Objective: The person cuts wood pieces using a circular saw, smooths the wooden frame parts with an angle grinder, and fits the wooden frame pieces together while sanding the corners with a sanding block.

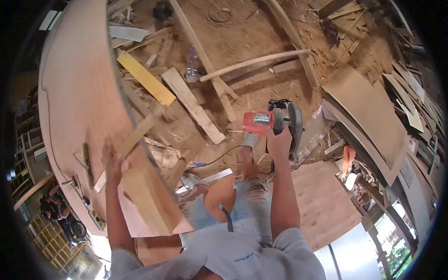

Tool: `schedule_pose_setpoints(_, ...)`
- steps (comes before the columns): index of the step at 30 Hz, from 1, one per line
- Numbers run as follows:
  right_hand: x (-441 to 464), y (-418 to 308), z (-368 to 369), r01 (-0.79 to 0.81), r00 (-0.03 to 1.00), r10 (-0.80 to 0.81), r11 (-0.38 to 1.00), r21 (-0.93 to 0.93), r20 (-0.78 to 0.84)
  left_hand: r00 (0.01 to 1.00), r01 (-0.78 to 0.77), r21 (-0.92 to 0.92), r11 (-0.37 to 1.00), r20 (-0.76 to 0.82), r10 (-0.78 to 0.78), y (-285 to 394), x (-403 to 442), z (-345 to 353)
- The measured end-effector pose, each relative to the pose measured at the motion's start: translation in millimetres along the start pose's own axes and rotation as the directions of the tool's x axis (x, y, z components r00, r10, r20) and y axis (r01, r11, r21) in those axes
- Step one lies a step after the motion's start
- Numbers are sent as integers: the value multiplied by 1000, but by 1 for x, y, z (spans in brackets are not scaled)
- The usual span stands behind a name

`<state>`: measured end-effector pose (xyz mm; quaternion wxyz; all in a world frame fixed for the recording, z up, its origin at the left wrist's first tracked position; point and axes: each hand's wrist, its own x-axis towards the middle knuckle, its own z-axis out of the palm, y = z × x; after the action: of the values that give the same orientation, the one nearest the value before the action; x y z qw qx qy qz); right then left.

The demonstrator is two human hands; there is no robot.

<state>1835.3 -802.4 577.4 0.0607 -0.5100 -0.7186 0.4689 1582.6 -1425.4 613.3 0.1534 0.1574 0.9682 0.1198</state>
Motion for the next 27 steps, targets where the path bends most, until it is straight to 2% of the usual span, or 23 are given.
schedule_pose_setpoints(1, 25, 17, -1, -12, 1000, 12, 996, -92, -2, 999, 44, -98, 994, -12, -45, -9, -1, 11)
schedule_pose_setpoints(3, 94, 67, 3, -22, 999, 28, 957, -290, 17, 993, 111, -356, 928, 10, -115, 28, 9, -3)
schedule_pose_setpoints(4, 127, 103, 11, 31, 999, -39, 922, -385, -12, 990, 140, -342, 929, 33, -137, 43, 10, -4)
schedule_pose_setpoints(5, 161, 134, 19, 20, 999, -5, 887, -462, 33, 986, 165, -325, 931, 58, -154, 55, 13, -4)
schedule_pose_setpoints(7, 221, 189, 31, 10, 990, 77, 798, -603, 118, 966, 220, 93, 971, 121, -230, 56, 16, -6)
schedule_pose_setpoints(8, 246, 210, 39, 0, 981, 131, 739, -673, 144, 951, 291, -36, 956, 122, -285, 55, 18, -1)
schedule_pose_setpoints(10, 290, 246, 59, 1, 957, 228, 614, -790, 178, 874, 484, -113, 868, 90, -477, 80, 26, 6)
schedule_pose_setpoints(11, 309, 266, 68, 27, 944, 257, 564, -825, 206, 858, 514, -184, 838, 88, -507, 90, 30, 12)
schedule_pose_setpoints(12, 328, 287, 80, 56, 932, 281, 516, -855, 230, 840, 539, -255, 803, 86, -536, 100, 33, 18)
schedule_pose_setpoints(13, 346, 308, 94, 87, 919, 304, 468, -880, 252, 861, 500, -360, 788, 112, -496, 93, 28, 17)
schedule_pose_setpoints(15, 369, 355, 126, 106, 923, 294, 423, -900, 247, 937, 348, -277, 895, 82, -339, 80, 19, 15)
schedule_pose_setpoints(19, 386, 417, 195, 146, 910, 310, 380, -914, 274, 904, 426, -199, 882, 83, -418, 89, 10, 8)
schedule_pose_setpoints(21, 379, 466, 241, 247, 963, 41, 249, -936, 265, 886, 464, -187, 866, 85, -456, 94, 10, 6)
schedule_pose_setpoints(23, 373, 494, 272, 314, 945, 30, 187, -931, 325, 869, 495, -178, 851, 85, -487, 97, 8, 4)
schedule_pose_setpoints(25, 372, 483, 297, 362, 869, 270, 228, -904, 416, 859, 512, -164, 843, 83, -506, 97, 8, 2)
schedule_pose_setpoints(27, 365, 468, 318, 351, 872, 254, 274, -896, 419, 848, 531, -151, 834, 87, -523, 95, 7, -2)
